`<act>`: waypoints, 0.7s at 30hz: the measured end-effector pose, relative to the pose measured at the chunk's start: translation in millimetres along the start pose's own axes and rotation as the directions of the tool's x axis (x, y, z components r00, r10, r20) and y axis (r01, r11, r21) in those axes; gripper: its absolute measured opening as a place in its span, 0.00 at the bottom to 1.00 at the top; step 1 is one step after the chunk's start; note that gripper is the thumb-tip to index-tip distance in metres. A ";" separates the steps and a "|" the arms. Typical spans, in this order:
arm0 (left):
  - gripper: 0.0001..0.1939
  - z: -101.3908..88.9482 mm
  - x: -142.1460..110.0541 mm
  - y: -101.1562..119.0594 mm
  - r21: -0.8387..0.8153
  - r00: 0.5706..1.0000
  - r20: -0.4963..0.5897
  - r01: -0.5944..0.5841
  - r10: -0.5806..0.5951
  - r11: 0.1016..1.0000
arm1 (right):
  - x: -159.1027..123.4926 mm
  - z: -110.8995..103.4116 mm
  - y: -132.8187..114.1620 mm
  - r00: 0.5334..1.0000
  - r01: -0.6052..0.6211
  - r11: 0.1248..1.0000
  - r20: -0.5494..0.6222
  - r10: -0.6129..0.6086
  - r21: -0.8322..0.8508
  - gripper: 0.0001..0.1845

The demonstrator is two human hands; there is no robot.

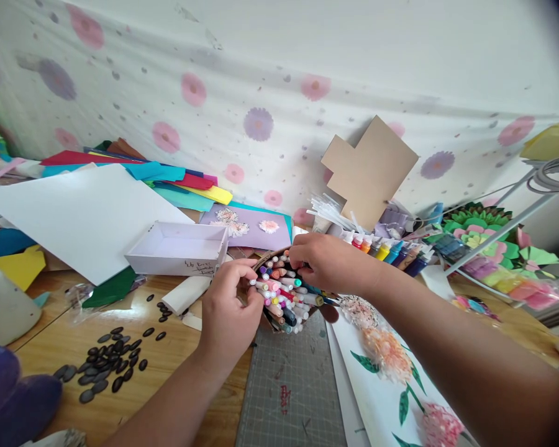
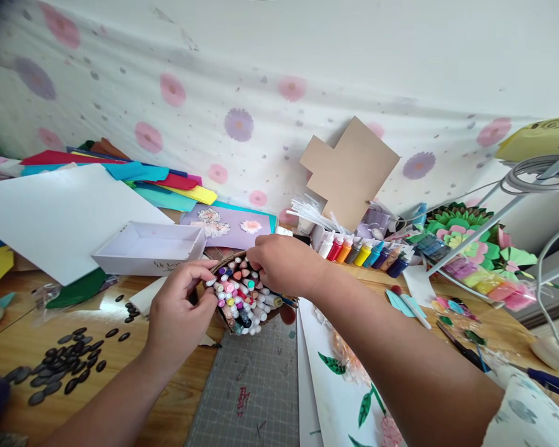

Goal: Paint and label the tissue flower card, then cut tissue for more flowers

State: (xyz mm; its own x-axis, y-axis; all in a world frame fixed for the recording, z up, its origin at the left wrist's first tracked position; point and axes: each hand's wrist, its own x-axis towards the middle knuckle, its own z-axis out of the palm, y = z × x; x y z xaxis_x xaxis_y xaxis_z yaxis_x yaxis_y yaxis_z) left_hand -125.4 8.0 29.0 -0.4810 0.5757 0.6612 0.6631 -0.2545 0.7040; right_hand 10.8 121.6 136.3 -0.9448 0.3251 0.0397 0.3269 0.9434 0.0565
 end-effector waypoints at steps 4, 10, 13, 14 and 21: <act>0.12 0.8 -1.8 0.8 0.041 0.999 -0.005 -0.052 0.052 0.998 | 1.0 -2.6 -1.3 0.996 -0.057 0.997 -0.067 0.060 0.047 0.07; 0.12 1.9 -0.6 1.4 0.034 0.998 -0.009 -0.054 0.055 0.998 | 13.3 3.9 3.3 0.994 0.072 0.997 -0.079 -0.074 -0.033 0.07; 0.12 1.4 0.6 0.2 0.015 1.000 -0.011 -0.029 0.030 0.999 | 14.3 8.0 6.1 0.990 0.111 0.992 -0.076 -0.116 -0.066 0.07; 0.12 1.2 0.8 -0.2 0.011 1.000 -0.011 -0.025 0.025 1.000 | 13.2 8.6 6.7 0.990 0.115 0.991 -0.076 -0.121 -0.074 0.08; 0.12 -0.3 -2.0 2.5 0.045 0.999 -0.008 -0.050 0.051 0.998 | 1.8 4.9 6.9 0.998 0.048 0.999 -0.035 -0.048 -0.008 0.05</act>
State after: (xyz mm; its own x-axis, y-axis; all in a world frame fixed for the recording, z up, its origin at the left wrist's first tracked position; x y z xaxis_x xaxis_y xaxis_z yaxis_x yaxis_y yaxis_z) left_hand -122.9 6.0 29.5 -0.4510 0.5561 0.6981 0.7117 -0.2480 0.6573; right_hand 11.3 129.0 132.0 -0.9582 0.2769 0.0721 0.2816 0.9572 0.0668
